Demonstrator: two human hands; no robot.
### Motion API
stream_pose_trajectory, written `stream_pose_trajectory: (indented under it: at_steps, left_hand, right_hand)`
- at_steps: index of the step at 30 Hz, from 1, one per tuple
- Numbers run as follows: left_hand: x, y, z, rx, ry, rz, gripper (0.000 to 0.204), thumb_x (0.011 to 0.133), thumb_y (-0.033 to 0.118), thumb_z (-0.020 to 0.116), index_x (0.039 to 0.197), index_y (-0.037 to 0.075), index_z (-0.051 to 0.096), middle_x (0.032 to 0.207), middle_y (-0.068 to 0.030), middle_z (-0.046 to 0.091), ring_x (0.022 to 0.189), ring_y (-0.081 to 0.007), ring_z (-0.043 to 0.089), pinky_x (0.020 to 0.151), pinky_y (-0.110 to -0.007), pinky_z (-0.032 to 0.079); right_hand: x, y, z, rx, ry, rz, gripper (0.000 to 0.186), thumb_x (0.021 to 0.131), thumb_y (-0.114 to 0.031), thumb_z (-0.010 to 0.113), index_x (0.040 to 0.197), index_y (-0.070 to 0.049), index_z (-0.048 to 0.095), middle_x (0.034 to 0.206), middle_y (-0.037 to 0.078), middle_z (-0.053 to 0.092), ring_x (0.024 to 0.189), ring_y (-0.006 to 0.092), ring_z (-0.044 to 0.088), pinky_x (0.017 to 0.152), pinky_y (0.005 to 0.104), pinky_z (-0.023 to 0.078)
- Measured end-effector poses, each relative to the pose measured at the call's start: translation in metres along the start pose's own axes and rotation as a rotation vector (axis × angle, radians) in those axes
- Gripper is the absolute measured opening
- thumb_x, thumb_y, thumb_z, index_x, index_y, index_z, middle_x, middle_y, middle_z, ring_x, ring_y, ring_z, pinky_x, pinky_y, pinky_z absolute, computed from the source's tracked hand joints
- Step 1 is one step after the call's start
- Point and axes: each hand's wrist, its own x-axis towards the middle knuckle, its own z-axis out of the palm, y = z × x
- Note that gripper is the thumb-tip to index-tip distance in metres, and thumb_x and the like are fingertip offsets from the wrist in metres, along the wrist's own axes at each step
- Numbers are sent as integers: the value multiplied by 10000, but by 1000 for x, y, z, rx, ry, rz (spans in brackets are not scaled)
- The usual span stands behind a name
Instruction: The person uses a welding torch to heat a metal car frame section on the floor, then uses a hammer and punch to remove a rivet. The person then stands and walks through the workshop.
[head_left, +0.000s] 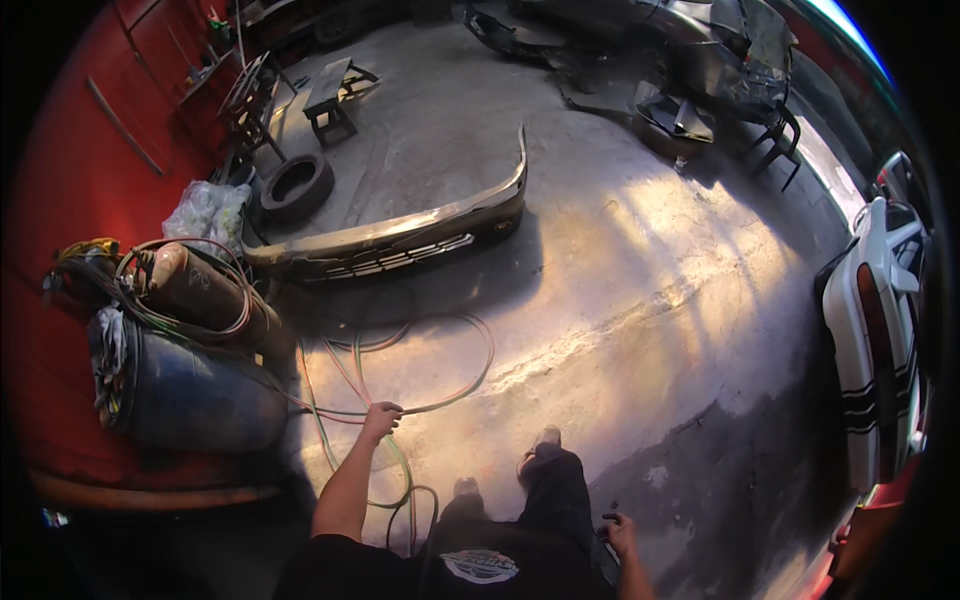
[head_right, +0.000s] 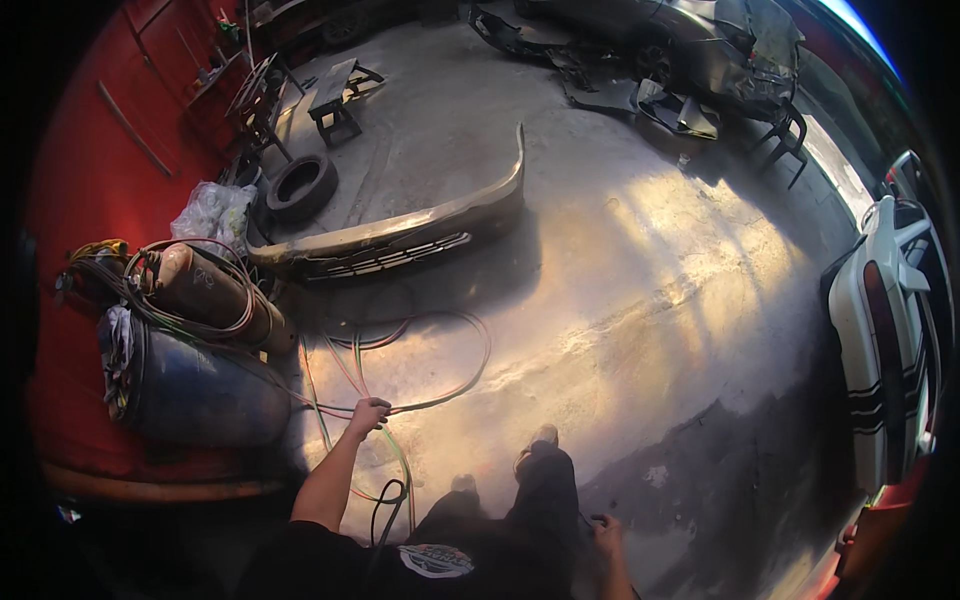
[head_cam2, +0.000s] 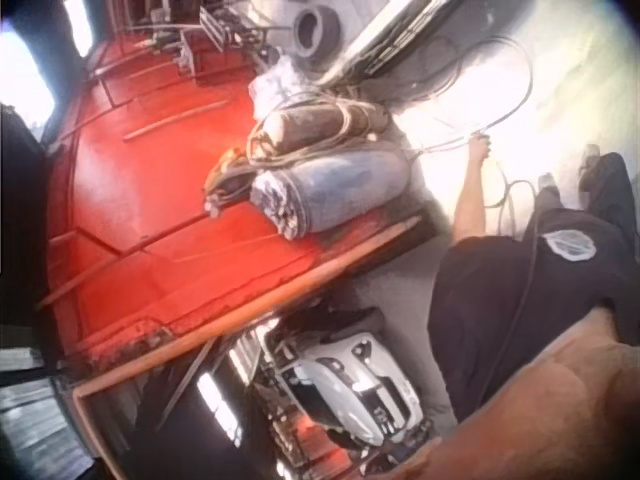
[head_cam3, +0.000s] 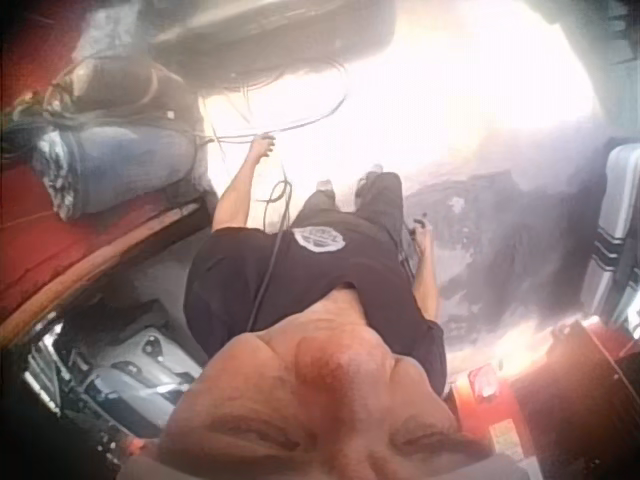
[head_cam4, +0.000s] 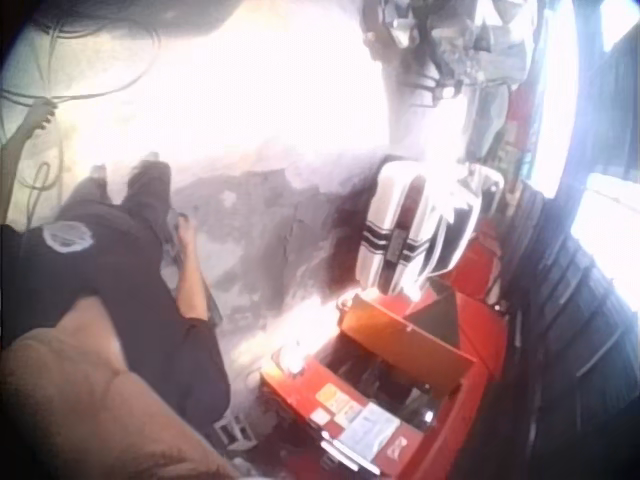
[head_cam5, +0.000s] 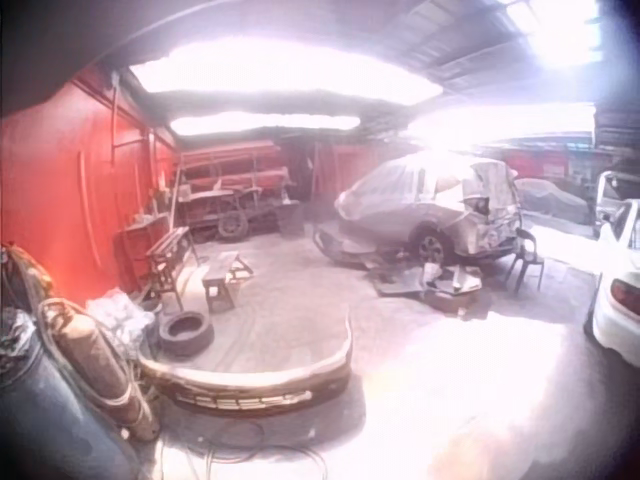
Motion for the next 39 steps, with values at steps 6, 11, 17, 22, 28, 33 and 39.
stream_pose_trajectory:
  at_steps: [6,11,17,22,28,33,39]
  left_hand:
    - [89,219,79,-75,-96,109,272,894,81,589,1127,12,710,928,-95,723,785,-185,690,624,-319,551]
    - [72,287,155,-36,-302,-99,272,894,78,622,1144,5,698,971,-113,729,805,-221,705,655,-346,572]
    - [98,309,199,72,-382,-275,245,893,132,617,1076,12,728,855,-108,719,696,-212,691,573,-338,562]
    - [205,345,218,238,-400,-246,189,849,149,653,939,18,754,789,-119,715,611,-215,671,496,-357,548]
    - [419,623,264,59,-220,-102,263,847,3,591,1038,29,769,809,-117,724,615,-172,649,519,-313,518]
    - [514,942,265,-16,-284,234,318,839,52,602,1123,-21,723,1026,-161,747,984,-231,694,903,-346,526]
    - [674,1065,285,-21,-255,273,297,887,79,585,1139,-5,720,982,-112,737,882,-194,676,817,-325,540]
  right_hand:
    - [119,-89,-52,-273,-129,64,351,860,-52,525,1165,16,685,839,168,739,662,222,704,588,360,584]
    - [287,-245,-173,-437,-225,197,339,870,-70,518,1131,-51,733,797,138,754,656,195,715,578,339,574]
    - [495,-541,-281,-261,85,-280,394,801,-65,495,1116,3,722,761,157,738,695,212,715,678,319,572]
    - [622,-665,-286,-139,-4,-355,396,793,-43,467,1098,19,711,758,130,739,702,183,707,686,307,570]
    - [673,-718,-316,-296,-302,48,335,815,-105,624,1126,-47,734,741,142,733,695,198,722,709,341,575]
    - [746,-756,-377,-59,-62,204,370,863,16,466,1176,9,662,770,169,730,649,233,717,563,354,580]
    - [848,-906,-410,-133,-90,286,306,849,9,498,1059,51,716,795,204,733,680,239,717,648,319,584]
